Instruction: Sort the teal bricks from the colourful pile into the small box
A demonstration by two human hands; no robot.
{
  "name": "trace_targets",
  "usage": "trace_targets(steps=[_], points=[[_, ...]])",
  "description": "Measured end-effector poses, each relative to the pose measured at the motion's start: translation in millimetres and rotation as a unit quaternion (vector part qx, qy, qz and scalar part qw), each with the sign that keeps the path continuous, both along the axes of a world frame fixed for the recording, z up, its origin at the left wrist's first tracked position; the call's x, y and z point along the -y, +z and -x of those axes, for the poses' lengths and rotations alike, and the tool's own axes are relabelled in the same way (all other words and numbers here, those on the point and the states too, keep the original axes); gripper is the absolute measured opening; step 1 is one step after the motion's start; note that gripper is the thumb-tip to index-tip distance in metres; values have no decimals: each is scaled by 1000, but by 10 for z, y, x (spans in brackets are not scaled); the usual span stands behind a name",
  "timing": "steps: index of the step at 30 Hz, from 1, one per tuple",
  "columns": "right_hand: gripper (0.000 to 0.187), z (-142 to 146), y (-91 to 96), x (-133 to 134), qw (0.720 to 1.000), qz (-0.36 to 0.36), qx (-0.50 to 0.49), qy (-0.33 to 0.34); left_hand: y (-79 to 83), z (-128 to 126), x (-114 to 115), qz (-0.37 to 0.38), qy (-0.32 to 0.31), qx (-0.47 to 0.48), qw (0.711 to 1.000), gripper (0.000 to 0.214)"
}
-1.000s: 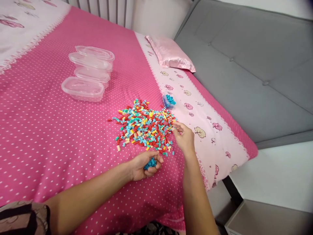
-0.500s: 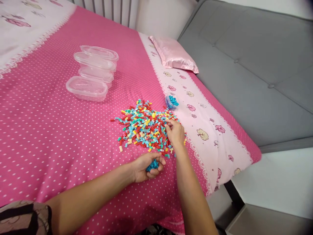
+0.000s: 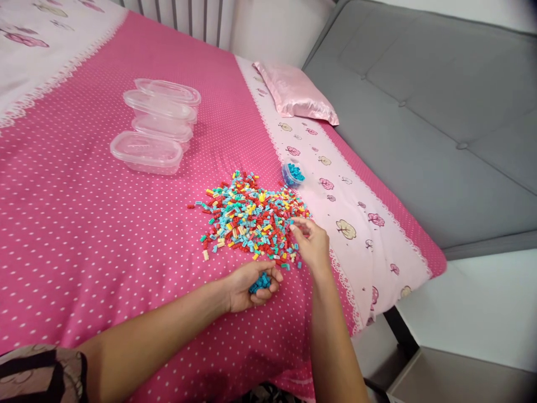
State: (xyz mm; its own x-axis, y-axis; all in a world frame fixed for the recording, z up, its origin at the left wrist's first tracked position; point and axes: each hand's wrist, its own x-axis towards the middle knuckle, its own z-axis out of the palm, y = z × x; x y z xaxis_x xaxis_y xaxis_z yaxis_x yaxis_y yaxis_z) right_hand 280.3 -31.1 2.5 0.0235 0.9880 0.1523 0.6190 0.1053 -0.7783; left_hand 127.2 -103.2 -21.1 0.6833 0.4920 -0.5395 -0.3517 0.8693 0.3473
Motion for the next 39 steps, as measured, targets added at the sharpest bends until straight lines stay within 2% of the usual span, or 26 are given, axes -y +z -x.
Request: trace_targets(steps=[3,7,10,13,20,27,34,39], points=[[30,-43,136,245,997,47,-37,56,2,1,-1,0,-2,-7,1000,37],[22,-57,308,518,981,89,-5,174,15,-3,-7,-7,-3,-15,1000,35],[21,-37,404,640,963,106,17,247,44,-14,-10,-4,1,-21,1000,34],[21,-10,462,709,952,113,38,280,86,-22,-13,11,10,-26,1000,36],[23,1,485,789,955,110,32,273,102,-13,-19,19,7,-27,999,32],[23,64,399,762,980,101,16,169,28,-7,-4,-9,2,-11,1000,31],[23,402,389,474,981,42,62,179,-3,-22,5,-8,12,-22,1000,26],[23,665,289,207,973,6,119,196,33,-15,-7,9,3,-26,1000,23]])
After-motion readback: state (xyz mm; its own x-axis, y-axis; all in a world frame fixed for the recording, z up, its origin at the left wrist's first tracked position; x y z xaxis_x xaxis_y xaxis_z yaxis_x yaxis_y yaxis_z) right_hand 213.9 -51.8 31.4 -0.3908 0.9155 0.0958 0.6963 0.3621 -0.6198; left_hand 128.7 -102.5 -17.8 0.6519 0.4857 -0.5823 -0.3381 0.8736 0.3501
